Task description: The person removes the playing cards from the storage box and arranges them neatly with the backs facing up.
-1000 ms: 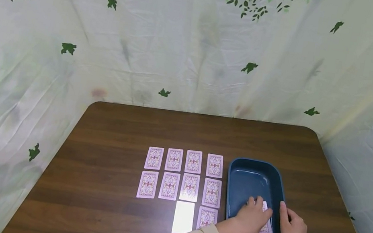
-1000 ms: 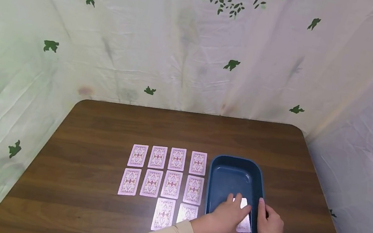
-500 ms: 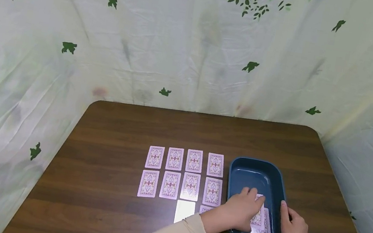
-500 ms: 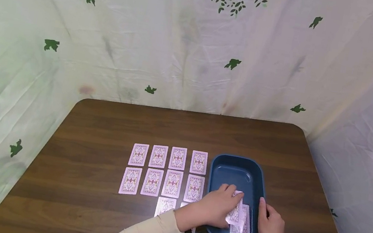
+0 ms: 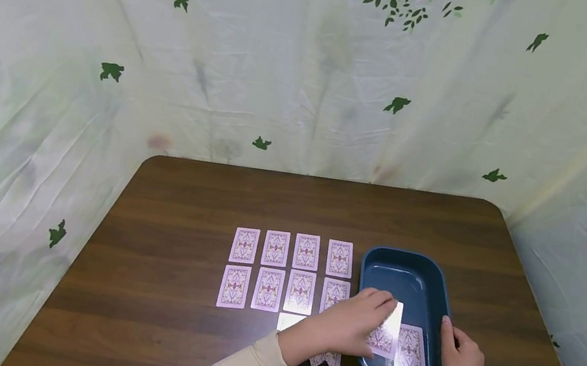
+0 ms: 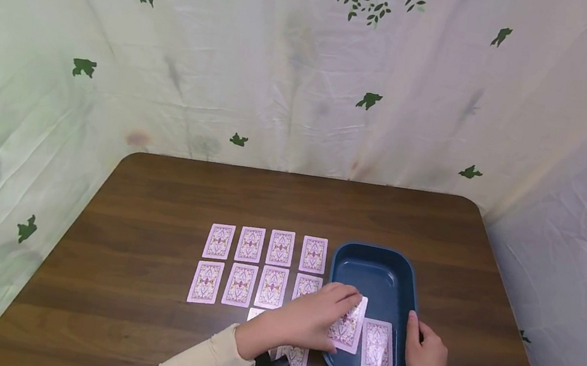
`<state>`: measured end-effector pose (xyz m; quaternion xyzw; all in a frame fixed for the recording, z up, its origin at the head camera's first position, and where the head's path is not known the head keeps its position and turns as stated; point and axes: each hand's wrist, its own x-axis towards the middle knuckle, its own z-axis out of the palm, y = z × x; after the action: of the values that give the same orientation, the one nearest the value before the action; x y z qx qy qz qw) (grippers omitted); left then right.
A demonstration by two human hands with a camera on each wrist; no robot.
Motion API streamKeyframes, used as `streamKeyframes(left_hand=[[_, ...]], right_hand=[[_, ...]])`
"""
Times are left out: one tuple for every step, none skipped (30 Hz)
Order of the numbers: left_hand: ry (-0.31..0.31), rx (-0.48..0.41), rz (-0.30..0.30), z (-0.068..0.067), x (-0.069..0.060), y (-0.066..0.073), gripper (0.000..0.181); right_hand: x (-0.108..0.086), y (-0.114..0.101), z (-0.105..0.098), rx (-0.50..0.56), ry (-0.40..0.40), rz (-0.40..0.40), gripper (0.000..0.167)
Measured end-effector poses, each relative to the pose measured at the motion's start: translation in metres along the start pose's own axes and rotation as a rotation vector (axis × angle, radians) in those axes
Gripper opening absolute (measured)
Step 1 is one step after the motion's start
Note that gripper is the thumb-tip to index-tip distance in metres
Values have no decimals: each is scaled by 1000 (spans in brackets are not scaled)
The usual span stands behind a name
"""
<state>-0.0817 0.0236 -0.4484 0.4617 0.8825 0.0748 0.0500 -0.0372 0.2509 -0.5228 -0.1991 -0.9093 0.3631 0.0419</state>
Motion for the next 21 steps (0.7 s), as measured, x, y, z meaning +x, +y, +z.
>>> streamKeyframes(left_hand=[[4, -9, -4, -1, -4, -3, 92], [8, -16, -5, -1, -7, -5, 91], [12, -30, -7, -2, -11, -7, 91], [11, -42, -7, -2, -14, -10, 91], [12, -55, -8, -2, -17, -12, 91], [15, -61, -4, -2, -19, -14, 92], [16, -66, -4, -2, -22, -15, 92], [20, -70, -5, -2, -25, -17, 92], [24, -74, -10, -1, -29, -19, 92], [27, -79, -18, 0, -32, -21, 92], [33, -82, -27, 0, -35, -23, 91], [38, -84, -37, 2, -39, -25, 90], [42, -87, -48, 3, -43, -27, 89], [48, -92, -59, 4, -47, -28, 89], [52, -96, -70, 6, -51, -30, 88], [54, -98, -76, 7, -55, -32, 87], [56, -96, -80, 9, -59, -34, 87], [56, -93, -84, 11, -63, -35, 87], [58, -93, -86, 13, -68, -37, 88], [58, -93, -89, 15, -72, -38, 88], [60, -90, -93, 17, -76, -40, 89]], right_hand=[[0, 0, 0, 0, 0, 2, 61], [0, -1, 0, 0, 1, 5, 61], [0, -1, 0, 0, 1, 9, 61], [0, -1, 1, -1, 1, 12, 61], [0, -1, 1, -3, 0, 16, 61], [0, -1, 1, -4, -2, 20, 62], [0, -1, 1, -6, -4, 23, 62], [0, -1, 1, -7, -6, 24, 62], [0, -1, 1, -7, -8, 25, 63], [0, -1, 1, -8, -11, 22, 63], [1, -1, 1, -9, -14, 22, 63], [1, 0, 1, -9, -17, 22, 62], [1, 0, 0, -8, -18, 22, 62], [1, 0, 0, -7, -19, 22, 62], [1, 0, 0, -7, -22, 25, 61], [1, 1, 0, -7, -25, 28, 61], [1, 1, 0, -7, -26, 34, 61], [1, 1, 0, -6, -28, 36, 61], [1, 1, 0, -6, -29, 37, 61], [1, 1, 0, -5, -27, 37, 60], [1, 1, 0, -6, -29, 36, 60]])
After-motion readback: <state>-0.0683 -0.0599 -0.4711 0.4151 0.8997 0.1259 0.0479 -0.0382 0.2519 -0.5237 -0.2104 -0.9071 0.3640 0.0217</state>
